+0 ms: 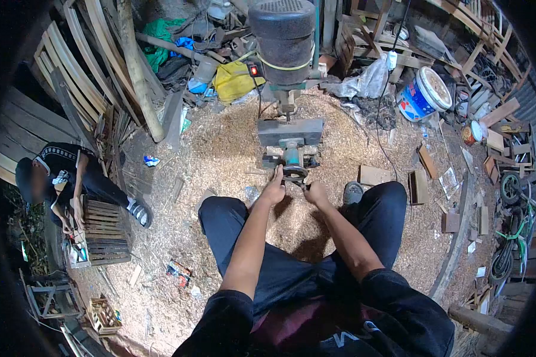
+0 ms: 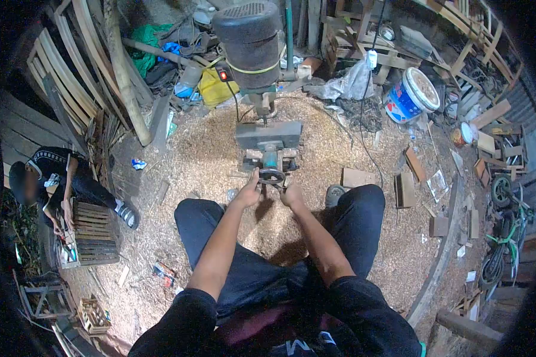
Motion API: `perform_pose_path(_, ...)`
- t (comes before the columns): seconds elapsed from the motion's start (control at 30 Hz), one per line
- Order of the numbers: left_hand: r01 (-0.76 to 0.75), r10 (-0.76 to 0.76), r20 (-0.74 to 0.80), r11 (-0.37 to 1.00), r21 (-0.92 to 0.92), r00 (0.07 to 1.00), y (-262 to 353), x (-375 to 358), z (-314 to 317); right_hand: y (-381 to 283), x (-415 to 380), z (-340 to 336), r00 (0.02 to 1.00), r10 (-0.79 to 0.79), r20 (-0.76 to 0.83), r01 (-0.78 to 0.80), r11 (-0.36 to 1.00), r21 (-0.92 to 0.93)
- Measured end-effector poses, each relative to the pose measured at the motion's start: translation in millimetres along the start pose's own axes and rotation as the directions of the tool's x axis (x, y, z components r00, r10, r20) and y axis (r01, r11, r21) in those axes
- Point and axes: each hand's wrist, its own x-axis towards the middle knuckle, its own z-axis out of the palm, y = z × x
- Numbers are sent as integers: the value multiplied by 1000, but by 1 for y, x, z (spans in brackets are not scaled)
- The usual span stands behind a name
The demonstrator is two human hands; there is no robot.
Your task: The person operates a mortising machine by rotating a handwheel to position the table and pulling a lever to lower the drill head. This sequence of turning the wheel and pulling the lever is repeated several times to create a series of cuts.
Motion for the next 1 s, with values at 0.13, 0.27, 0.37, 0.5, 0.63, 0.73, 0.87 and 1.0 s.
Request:
perform_pose_path(0.13, -22, 23, -34, 1000, 20, 999, 6, -4, 0, -10, -2, 11, 992, -69, -103, 73, 997, 33)
perform_pose_path(0.27, -45, 45, -35, 999, 3, 998, 0, 1, 3, 1, 0, -24, 985, 76, 153, -83, 996, 39)
perform_pose_path(0.37, -33, 34, -36, 999, 22, 999, 8, -4, -1, 2, 5, 1, 996, 25, 86, -25, 1000, -9)
perform_pose_path(0.5, -106, 113, -138, 993, 53, 984, -10, 1, 8, 11, 1, -11, 1000, -21, 10, 21, 1000, -21)
perform_pose_path(0.63, -88, 112, -288, 991, 97, 951, 5, 9, -15, -2, 15, -58, 984, 17, -176, 37, 952, 304)
perform_pose_path(0.73, -310, 177, -649, 946, -97, 740, 37, 26, -48, -39, 30, -121, 922, -24, -386, 183, 906, 381)
perform_pose_path(0.87, -399, 194, -736, 910, -111, 648, 155, 4, -139, -82, 63, -203, 801, -108, -589, 422, 799, 428)
perform_pose_path(1.0, -625, 345, -912, 768, 139, 221, 231, 39, -227, -140, 88, -300, 744, -132, -655, 533, 708, 464)
